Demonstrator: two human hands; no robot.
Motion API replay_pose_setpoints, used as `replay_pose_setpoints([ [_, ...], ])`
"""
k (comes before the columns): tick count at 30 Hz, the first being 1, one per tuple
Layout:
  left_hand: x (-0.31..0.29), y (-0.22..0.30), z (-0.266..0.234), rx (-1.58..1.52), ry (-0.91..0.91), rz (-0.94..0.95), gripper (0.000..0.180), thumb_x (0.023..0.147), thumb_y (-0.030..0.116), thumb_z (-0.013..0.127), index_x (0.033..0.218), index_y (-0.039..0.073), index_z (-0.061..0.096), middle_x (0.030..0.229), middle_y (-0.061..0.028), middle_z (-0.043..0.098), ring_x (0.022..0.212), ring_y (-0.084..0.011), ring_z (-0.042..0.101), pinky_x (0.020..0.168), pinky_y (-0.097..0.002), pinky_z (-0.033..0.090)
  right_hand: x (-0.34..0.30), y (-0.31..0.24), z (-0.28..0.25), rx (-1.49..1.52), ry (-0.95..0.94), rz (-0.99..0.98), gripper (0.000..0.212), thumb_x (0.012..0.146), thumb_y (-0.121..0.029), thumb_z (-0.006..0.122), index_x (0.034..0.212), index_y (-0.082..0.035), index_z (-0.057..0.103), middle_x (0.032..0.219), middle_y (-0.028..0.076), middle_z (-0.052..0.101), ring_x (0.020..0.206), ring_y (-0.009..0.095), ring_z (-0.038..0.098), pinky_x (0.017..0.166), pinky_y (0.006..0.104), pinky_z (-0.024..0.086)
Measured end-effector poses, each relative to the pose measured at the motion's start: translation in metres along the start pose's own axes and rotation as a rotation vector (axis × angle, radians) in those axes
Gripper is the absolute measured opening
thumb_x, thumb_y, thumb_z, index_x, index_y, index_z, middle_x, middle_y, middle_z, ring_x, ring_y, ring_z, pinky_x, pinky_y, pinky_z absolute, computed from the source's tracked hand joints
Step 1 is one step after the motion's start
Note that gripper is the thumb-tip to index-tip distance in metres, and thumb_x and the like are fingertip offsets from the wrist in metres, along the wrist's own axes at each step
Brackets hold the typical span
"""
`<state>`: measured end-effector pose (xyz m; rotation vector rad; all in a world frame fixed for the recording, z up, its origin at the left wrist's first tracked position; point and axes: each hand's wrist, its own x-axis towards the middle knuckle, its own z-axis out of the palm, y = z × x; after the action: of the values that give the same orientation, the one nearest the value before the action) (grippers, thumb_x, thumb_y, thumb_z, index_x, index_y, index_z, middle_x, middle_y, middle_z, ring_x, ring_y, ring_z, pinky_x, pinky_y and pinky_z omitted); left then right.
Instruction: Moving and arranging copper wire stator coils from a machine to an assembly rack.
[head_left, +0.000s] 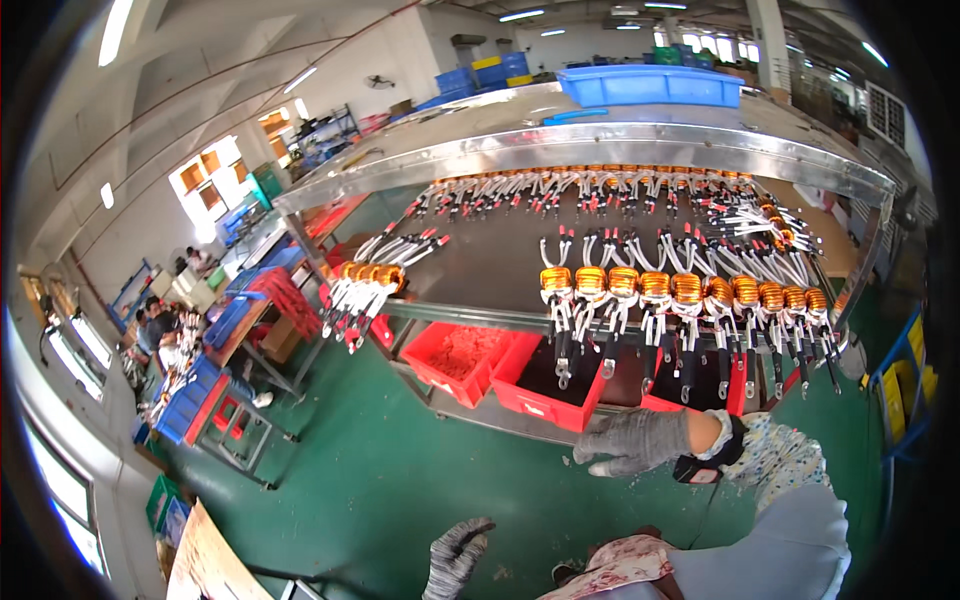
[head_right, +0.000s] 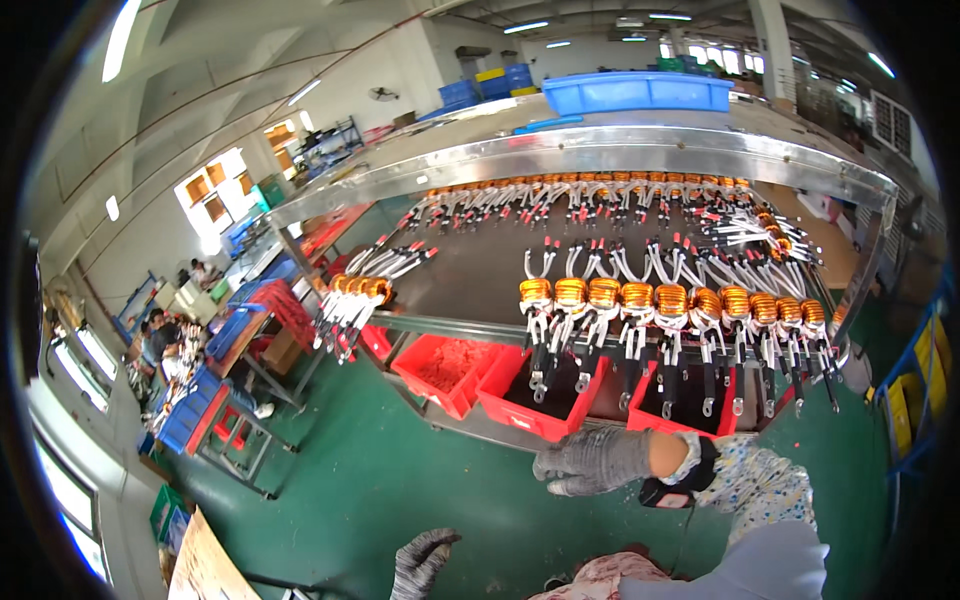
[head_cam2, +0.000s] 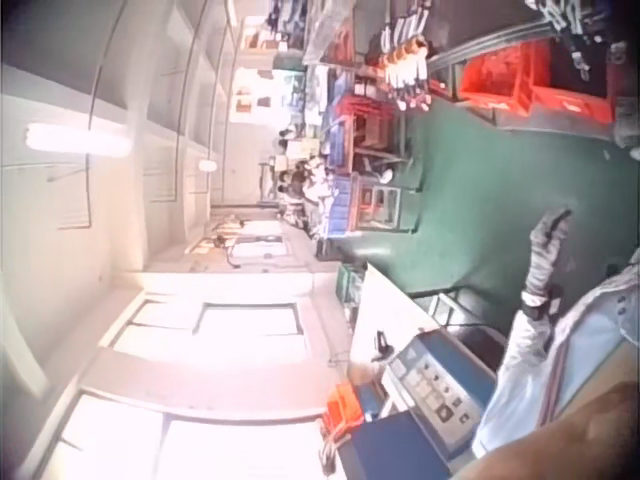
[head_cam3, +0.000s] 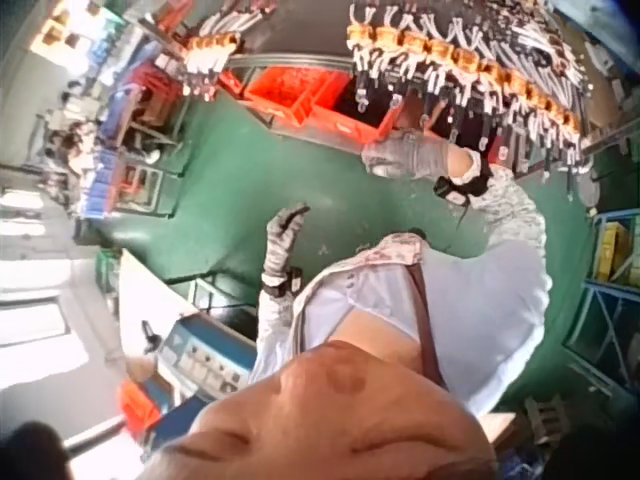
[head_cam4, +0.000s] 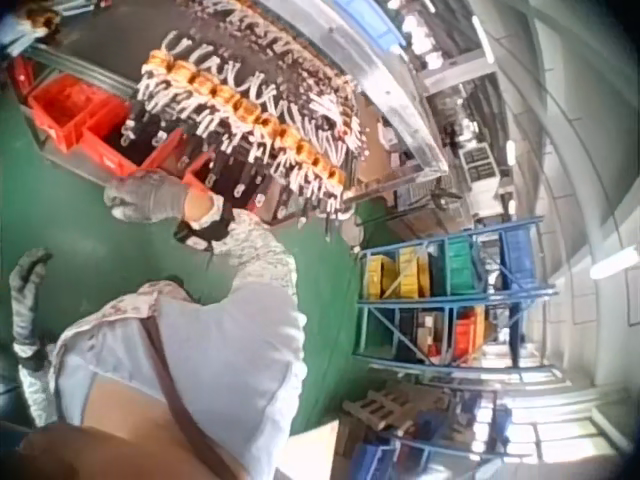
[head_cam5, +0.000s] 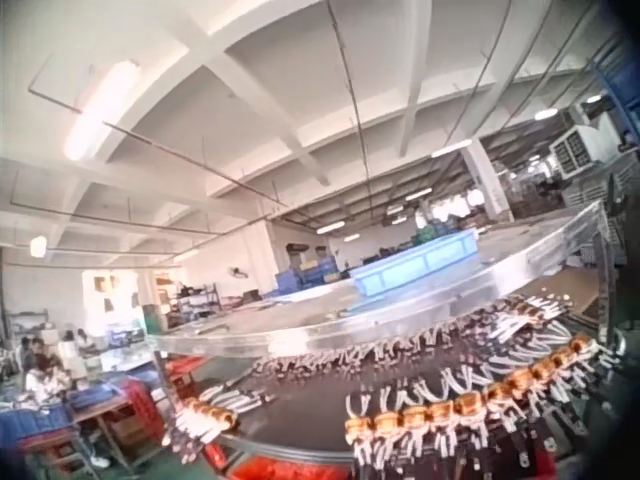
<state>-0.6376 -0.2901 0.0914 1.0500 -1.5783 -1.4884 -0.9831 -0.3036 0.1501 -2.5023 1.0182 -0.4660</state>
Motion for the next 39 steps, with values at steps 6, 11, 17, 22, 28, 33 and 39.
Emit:
replay_pose_setpoints([
  [6, 0.128, 0.017, -0.016, 0.09, -0.293, 0.146, 0.025, 0.086, 0.009, 0.058, 0.109, -0.001, 0.06, 0.099, -0.0061, 0.065, 0.084, -0.0106, 0.055, 0.078, -0.025, 0.045, 0.0, 0.015, -0.072, -0.055, -0.142, 0.327, 0.033, 0.089, -0.032, 0.047, 0.106, -0.005, 0.052, 0.095, 0.015, 0.059, 0.09, 0.031, 0.059, 0.079, 0.0422, 0.045],
  [11, 0.225, 0.045, 0.004, 0.201, -0.408, 0.263, 0.024, 0.086, 0.008, 0.057, 0.108, 0.0, 0.06, 0.097, -0.0063, 0.064, 0.085, -0.011, 0.056, 0.079, -0.0254, 0.045, 0.014, 0.076, -0.13, -0.084, -0.049, 0.597, 0.03, 0.085, -0.033, 0.05, 0.099, -0.007, 0.055, 0.091, 0.015, 0.062, 0.091, 0.031, 0.059, 0.077, 0.0437, 0.045],
  [17, 0.347, 0.065, 0.027, 0.154, -0.617, 0.174, 0.028, 0.088, 0.007, 0.054, 0.114, 0.0, 0.056, 0.101, -0.0105, 0.064, 0.094, -0.018, 0.06, 0.085, -0.0273, 0.045, 0.036, 0.185, -0.14, -0.643, -0.038, 0.932, 0.043, 0.077, -0.031, 0.06, 0.112, -0.007, 0.054, 0.102, 0.014, 0.06, 0.101, 0.031, 0.055, 0.089, 0.0411, 0.041],
  [22, 0.422, 0.035, 0.054, -0.185, -0.72, 0.077, 0.05, 0.09, 0.021, 0.056, 0.132, 0.001, 0.039, 0.123, -0.0125, 0.051, 0.111, -0.0186, 0.051, 0.094, -0.0314, 0.042, 0.039, 0.238, -0.128, -0.483, 0.0, 0.99, 0.071, 0.064, -0.022, 0.073, 0.127, -0.009, 0.043, 0.106, 0.016, 0.06, 0.103, 0.032, 0.055, 0.092, 0.0408, 0.041],
  [28, 0.501, -0.008, 0.099, -0.27, -0.827, -0.158, 0.069, 0.088, 0.038, 0.057, 0.14, 0.004, 0.024, 0.127, -0.0123, 0.046, 0.108, -0.0212, 0.052, 0.09, -0.0323, 0.044, 0.054, 0.25, -0.129, -0.386, -0.098, 1.183, 0.083, 0.055, -0.029, 0.078, 0.128, -0.007, 0.043, 0.101, 0.018, 0.062, 0.1, 0.034, 0.057, 0.089, 0.0395, 0.044],
  [33, 0.528, -0.023, 0.119, -0.29, -1.075, -0.222, 0.065, 0.09, 0.039, 0.055, 0.138, 0.003, 0.03, 0.128, -0.008, 0.046, 0.112, -0.0158, 0.048, 0.092, -0.027, 0.042, 0.058, 0.267, -0.12, -0.428, -0.069, 1.223, 0.08, 0.046, -0.02, 0.083, 0.119, -0.007, 0.05, 0.1, 0.015, 0.063, 0.097, 0.03, 0.06, 0.081, 0.037, 0.048],
  [39, 0.538, 0.004, 0.075, -0.375, -1.063, -0.13, 0.056, 0.091, 0.032, 0.055, 0.135, 0.003, 0.035, 0.126, -0.0071, 0.048, 0.11, -0.0134, 0.05, 0.093, -0.0274, 0.041, 0.108, 0.249, -0.12, -0.249, 0.152, 1.237, 0.079, 0.046, -0.019, 0.083, 0.116, -0.005, 0.049, 0.099, 0.016, 0.062, 0.096, 0.031, 0.06, 0.078, 0.0361, 0.049],
])
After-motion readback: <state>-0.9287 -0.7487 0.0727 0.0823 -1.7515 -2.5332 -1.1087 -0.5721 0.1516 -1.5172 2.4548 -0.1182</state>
